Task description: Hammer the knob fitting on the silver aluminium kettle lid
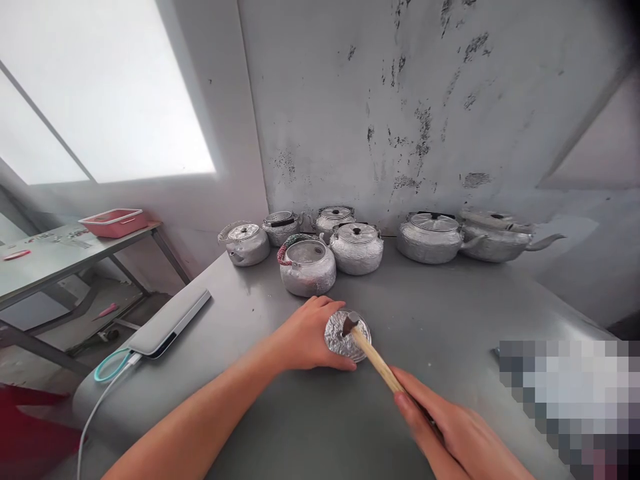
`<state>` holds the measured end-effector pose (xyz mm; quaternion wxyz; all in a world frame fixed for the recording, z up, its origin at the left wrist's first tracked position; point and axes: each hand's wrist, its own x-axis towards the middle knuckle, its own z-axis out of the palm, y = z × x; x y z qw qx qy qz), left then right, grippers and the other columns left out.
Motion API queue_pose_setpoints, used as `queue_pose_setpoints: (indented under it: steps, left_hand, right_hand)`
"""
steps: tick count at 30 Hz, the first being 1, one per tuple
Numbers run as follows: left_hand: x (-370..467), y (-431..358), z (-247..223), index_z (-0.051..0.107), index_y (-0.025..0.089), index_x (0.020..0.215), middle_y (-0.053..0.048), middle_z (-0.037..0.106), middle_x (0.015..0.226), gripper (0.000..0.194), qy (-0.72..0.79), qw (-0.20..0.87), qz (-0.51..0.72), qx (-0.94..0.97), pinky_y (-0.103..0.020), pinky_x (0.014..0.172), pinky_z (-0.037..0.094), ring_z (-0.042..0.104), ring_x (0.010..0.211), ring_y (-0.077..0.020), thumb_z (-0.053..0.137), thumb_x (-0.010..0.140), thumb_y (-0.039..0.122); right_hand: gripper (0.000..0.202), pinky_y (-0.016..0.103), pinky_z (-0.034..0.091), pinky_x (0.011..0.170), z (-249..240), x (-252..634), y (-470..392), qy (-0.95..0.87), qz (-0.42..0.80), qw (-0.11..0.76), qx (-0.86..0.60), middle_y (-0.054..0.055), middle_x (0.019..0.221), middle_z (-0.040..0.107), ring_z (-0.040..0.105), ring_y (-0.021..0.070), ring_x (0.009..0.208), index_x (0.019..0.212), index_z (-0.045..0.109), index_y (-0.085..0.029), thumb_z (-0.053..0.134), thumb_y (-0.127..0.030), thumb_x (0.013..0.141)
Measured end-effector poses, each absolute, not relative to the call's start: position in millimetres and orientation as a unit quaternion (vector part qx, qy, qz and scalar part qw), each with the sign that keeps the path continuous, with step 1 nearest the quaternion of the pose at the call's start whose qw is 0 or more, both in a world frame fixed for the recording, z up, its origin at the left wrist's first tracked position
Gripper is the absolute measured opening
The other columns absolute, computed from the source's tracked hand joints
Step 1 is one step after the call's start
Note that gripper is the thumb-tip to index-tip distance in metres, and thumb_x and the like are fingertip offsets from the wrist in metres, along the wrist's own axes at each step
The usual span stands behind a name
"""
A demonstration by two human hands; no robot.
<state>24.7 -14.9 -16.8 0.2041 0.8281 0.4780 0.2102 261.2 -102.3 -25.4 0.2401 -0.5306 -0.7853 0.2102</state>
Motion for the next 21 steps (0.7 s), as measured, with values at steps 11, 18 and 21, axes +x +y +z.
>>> queue_pose_setpoints:
  steps: [11, 18, 21]
  left_hand:
    - [23.7, -14.8, -13.8, 0.046, 0.027, 0.142, -0.008, 0.054, 0.14, 0.098, 0.489, 0.206, 0.196, 0.825, -0.045, 0.109, 0.041, 0.048, 0.13, -0.0334, 0.078, 0.059, 0.067]
    - [23.3, -14.9, -14.7, 0.046, 0.026, 0.142, -0.007, 0.052, 0.143, 0.096, 0.484, 0.205, 0.193, 0.828, -0.045, 0.112, 0.039, 0.047, 0.132, -0.0331, 0.078, 0.06, 0.064]
    - [23.0, -15.1, -15.0, 0.046, 0.028, 0.142, -0.006, 0.052, 0.144, 0.095, 0.483, 0.209, 0.193, 0.828, -0.044, 0.112, 0.039, 0.046, 0.133, -0.0323, 0.079, 0.06, 0.061]
  right_hand:
    - [0.038, 0.028, 0.049, 0.047, -23.3, 264.4, -98.8, -0.784, 0.227, 0.234, -0.528, -0.003, 0.054, 0.066, 0.065, 0.0223, 0.048, 0.11, 0.07, -0.032, 0.035, -0.041, 0.1]
    - [0.037, 0.028, 0.051, 0.049, -22.1, 267.5, -95.0, -0.791, 0.22, 0.221, -0.527, -0.003, 0.058, 0.068, 0.066, 0.0216, 0.049, 0.116, 0.068, -0.033, 0.035, -0.039, 0.1]
    - [0.036, 0.027, 0.05, 0.048, -22.0, 269.2, -95.0, -0.794, 0.21, 0.216, -0.528, -0.003, 0.06, 0.07, 0.067, 0.0214, 0.051, 0.118, 0.068, -0.033, 0.037, -0.039, 0.1]
